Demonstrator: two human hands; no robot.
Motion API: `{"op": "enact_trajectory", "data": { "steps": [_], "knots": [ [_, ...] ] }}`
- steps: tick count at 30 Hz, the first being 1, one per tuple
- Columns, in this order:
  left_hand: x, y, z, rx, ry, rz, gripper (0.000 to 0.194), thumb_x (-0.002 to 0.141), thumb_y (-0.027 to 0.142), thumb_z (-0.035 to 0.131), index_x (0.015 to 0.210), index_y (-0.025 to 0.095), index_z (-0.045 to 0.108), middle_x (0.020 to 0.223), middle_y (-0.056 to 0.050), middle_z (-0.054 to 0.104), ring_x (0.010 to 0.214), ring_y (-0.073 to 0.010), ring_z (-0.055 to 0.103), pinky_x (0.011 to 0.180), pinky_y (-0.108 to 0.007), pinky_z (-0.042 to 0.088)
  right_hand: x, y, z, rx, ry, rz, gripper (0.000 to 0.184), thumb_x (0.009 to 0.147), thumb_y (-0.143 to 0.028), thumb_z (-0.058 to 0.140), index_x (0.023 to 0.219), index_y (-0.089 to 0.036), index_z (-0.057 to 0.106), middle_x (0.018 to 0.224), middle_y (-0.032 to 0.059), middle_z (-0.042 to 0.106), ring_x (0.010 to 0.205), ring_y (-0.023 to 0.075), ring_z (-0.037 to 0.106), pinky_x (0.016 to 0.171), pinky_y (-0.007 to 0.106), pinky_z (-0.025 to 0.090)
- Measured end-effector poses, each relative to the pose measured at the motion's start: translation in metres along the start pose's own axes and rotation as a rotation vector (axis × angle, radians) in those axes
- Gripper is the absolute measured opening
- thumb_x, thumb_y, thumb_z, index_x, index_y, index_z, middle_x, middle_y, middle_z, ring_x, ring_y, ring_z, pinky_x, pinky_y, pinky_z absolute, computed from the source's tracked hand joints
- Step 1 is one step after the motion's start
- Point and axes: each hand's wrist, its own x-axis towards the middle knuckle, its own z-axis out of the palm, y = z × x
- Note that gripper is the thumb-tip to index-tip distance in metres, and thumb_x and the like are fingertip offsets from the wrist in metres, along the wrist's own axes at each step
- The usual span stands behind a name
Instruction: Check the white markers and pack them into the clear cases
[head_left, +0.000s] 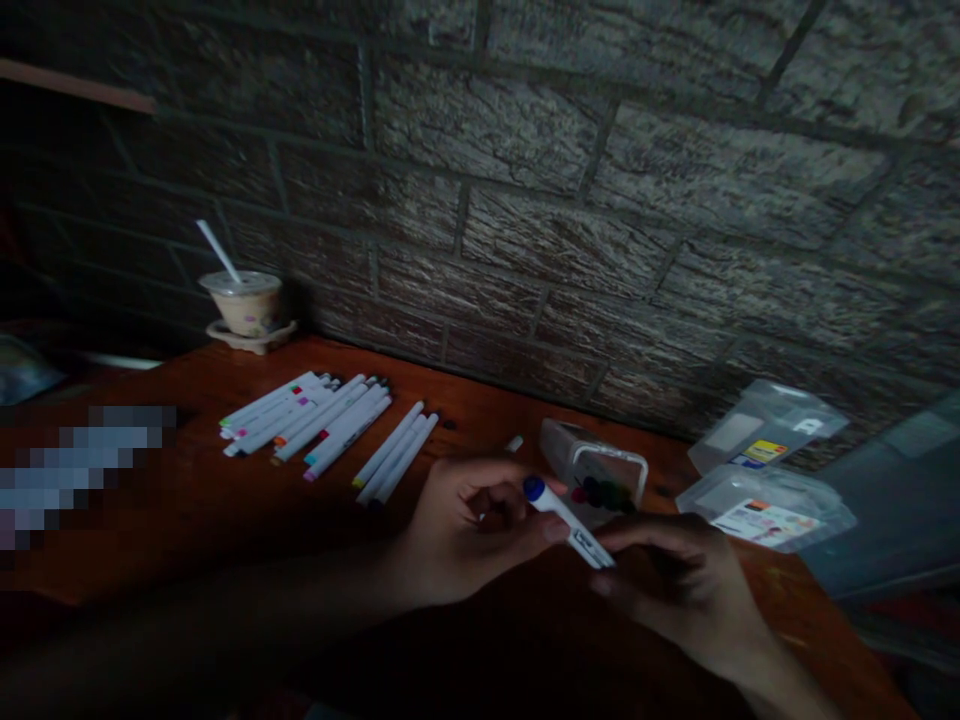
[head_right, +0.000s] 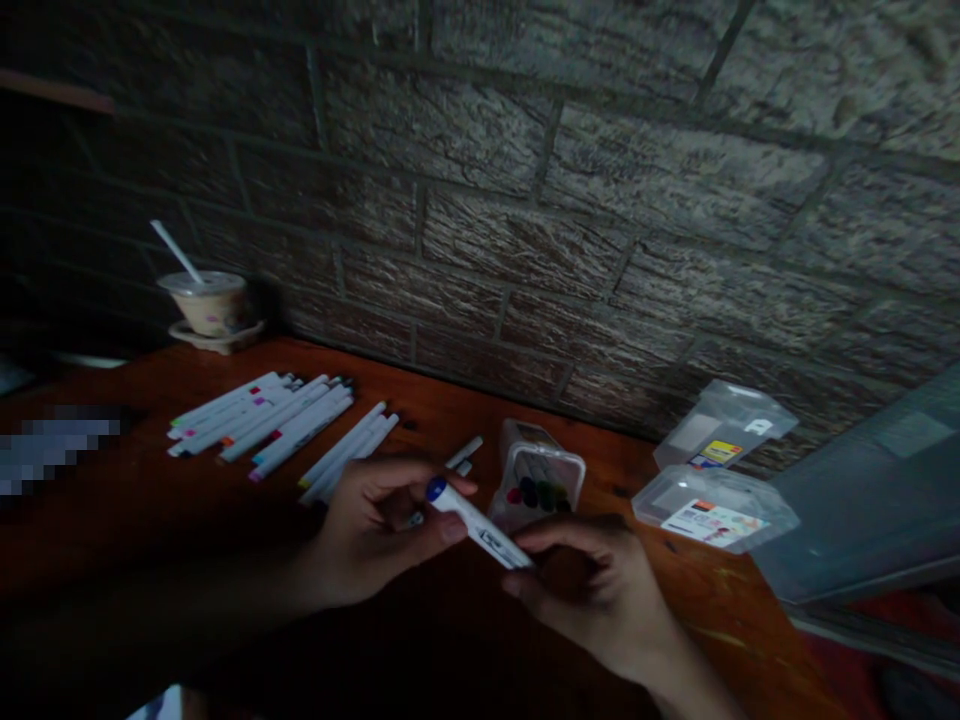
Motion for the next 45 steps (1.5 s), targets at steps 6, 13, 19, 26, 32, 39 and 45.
{"op": "enact_trajectory", "data": {
  "steps": [6,13,19,26,32,39,45],
  "knots": [
    [-0.004,-0.002,0.000,0.107,-0.132,0.193,0.021,0.083,0.022,0.084,0.101,0.011,0.081,0.081,-0.010,0.077,0.064,-0.0158,0.067,0.055,-0.024,0.051,-0.003,-0.002,0.007,-0.036,0.031,-0.080,0.026,0.078,-0.014,0.084,0.100,-0.027,0.082,0.090,0.0034,0.086,0.075,0.0242,0.083,0.068,0.029,0.068],
    [-0.005,-0.008,0.002,0.214,-0.228,0.348,0.024,0.084,0.016,0.083,0.108,0.015,0.080,0.097,-0.011,0.076,0.085,-0.0179,0.074,0.072,-0.025,0.059,-0.005,-0.002,0.013,-0.095,0.039,-0.256,0.043,0.081,-0.011,0.081,0.119,-0.030,0.079,0.096,0.0066,0.083,0.083,0.0252,0.079,0.070,0.037,0.066],
    [-0.005,-0.007,0.002,0.257,-0.284,0.407,0.022,0.088,0.013,0.079,0.110,0.013,0.079,0.100,-0.013,0.076,0.085,-0.0174,0.074,0.073,-0.024,0.060,-0.007,0.004,0.019,-0.115,0.028,-0.281,0.039,0.083,-0.012,0.079,0.118,-0.028,0.076,0.092,0.0063,0.080,0.079,0.0224,0.076,0.068,0.035,0.062],
    [-0.005,-0.006,0.001,0.288,-0.284,0.443,0.020,0.091,0.014,0.075,0.111,0.014,0.077,0.099,-0.012,0.076,0.082,-0.0167,0.074,0.071,-0.023,0.061,-0.009,0.006,0.021,-0.086,0.027,-0.288,0.039,0.084,-0.014,0.080,0.119,-0.028,0.074,0.099,0.0067,0.081,0.086,0.0229,0.077,0.075,0.036,0.064],
    [-0.006,-0.010,0.002,0.294,-0.272,0.474,0.024,0.092,0.014,0.074,0.115,0.016,0.076,0.100,-0.011,0.075,0.083,-0.0158,0.075,0.071,-0.022,0.062,-0.009,0.008,0.022,-0.104,0.035,-0.302,0.036,0.082,-0.012,0.081,0.116,-0.023,0.073,0.099,0.0082,0.080,0.086,0.0217,0.077,0.074,0.034,0.064],
    [-0.005,-0.013,0.000,0.302,-0.267,0.458,0.028,0.086,0.011,0.081,0.113,0.016,0.075,0.100,-0.008,0.075,0.083,-0.0148,0.073,0.071,-0.022,0.061,-0.008,0.007,0.022,-0.116,0.064,-0.313,0.024,0.088,-0.014,0.077,0.111,-0.019,0.074,0.098,0.0091,0.080,0.087,0.0209,0.077,0.074,0.031,0.063],
    [-0.005,-0.023,-0.003,0.350,-0.249,0.418,0.028,0.082,0.008,0.084,0.107,0.016,0.075,0.101,-0.007,0.074,0.081,-0.0145,0.072,0.066,-0.022,0.057,-0.007,0.010,0.022,-0.130,0.078,-0.314,0.020,0.087,-0.017,0.079,0.106,-0.019,0.075,0.092,0.0070,0.079,0.083,0.0198,0.076,0.070,0.030,0.061]
  ]
}}
